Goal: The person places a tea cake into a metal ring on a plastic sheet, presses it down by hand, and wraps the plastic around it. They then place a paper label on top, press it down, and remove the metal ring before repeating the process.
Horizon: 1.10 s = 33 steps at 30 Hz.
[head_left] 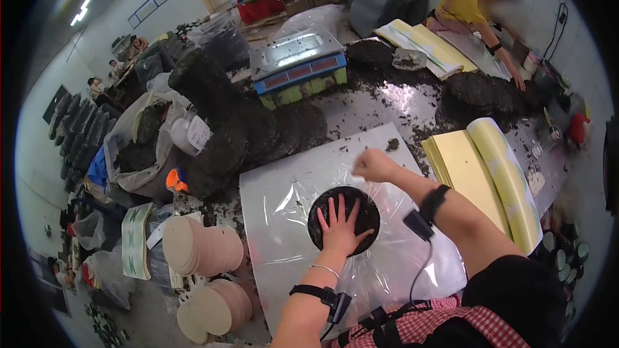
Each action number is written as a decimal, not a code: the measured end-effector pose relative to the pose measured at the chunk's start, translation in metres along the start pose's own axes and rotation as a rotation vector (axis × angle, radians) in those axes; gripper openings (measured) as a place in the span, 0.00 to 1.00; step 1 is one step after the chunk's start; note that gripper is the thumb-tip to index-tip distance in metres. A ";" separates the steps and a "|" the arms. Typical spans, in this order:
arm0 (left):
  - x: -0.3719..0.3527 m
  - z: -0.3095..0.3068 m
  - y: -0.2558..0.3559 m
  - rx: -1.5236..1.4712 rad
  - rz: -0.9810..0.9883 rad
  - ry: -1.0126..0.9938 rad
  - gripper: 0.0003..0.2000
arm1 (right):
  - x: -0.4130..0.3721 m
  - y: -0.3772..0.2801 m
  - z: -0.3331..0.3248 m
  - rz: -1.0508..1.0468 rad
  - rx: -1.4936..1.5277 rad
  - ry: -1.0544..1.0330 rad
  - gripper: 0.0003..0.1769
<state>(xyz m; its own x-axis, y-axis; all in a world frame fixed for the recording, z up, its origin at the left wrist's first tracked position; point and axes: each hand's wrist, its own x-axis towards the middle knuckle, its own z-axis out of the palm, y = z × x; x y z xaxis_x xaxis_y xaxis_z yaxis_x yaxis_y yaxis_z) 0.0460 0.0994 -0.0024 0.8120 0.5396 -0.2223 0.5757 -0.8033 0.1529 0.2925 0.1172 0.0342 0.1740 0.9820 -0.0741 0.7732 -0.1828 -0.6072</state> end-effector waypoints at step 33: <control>-0.162 0.025 0.037 -0.709 -0.169 0.897 0.41 | -0.151 -0.091 0.080 -0.040 -0.158 0.296 0.50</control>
<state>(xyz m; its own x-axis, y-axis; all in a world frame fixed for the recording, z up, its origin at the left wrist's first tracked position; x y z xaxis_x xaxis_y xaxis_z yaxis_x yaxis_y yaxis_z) -0.0666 -0.0240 0.0147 0.3323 0.8400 0.4289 0.3777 -0.5352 0.7556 0.1469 -0.0100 0.0375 0.2935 0.9360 0.1945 0.8638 -0.1725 -0.4733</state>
